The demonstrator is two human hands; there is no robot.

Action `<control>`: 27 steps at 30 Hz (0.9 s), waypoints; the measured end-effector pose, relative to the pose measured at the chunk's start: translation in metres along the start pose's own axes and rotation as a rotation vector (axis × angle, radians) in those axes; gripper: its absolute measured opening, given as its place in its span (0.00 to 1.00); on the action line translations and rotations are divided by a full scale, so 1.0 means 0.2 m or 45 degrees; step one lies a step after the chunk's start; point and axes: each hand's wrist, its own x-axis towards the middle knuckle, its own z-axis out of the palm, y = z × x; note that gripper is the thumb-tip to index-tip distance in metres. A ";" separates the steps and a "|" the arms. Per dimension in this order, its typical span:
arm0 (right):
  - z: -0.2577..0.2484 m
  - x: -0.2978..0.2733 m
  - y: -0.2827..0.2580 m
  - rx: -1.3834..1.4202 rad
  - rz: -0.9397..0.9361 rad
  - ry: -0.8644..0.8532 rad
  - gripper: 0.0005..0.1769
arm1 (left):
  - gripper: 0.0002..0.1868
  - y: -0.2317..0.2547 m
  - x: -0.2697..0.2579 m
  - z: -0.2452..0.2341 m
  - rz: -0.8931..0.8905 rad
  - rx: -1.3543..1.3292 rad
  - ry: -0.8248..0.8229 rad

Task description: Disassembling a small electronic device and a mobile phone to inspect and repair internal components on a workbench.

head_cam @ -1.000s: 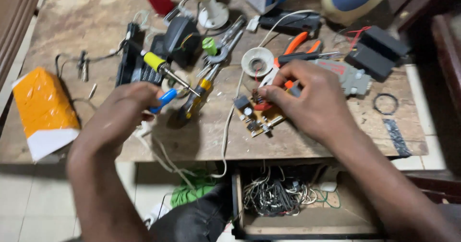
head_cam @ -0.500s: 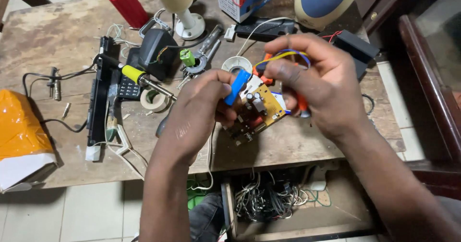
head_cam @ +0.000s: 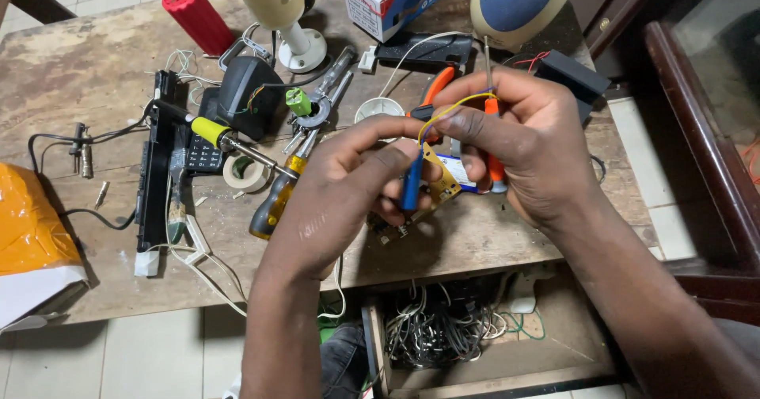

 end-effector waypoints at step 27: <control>-0.02 -0.03 0.00 0.157 0.113 -0.129 0.11 | 0.07 -0.07 0.05 -0.22 0.184 0.401 0.810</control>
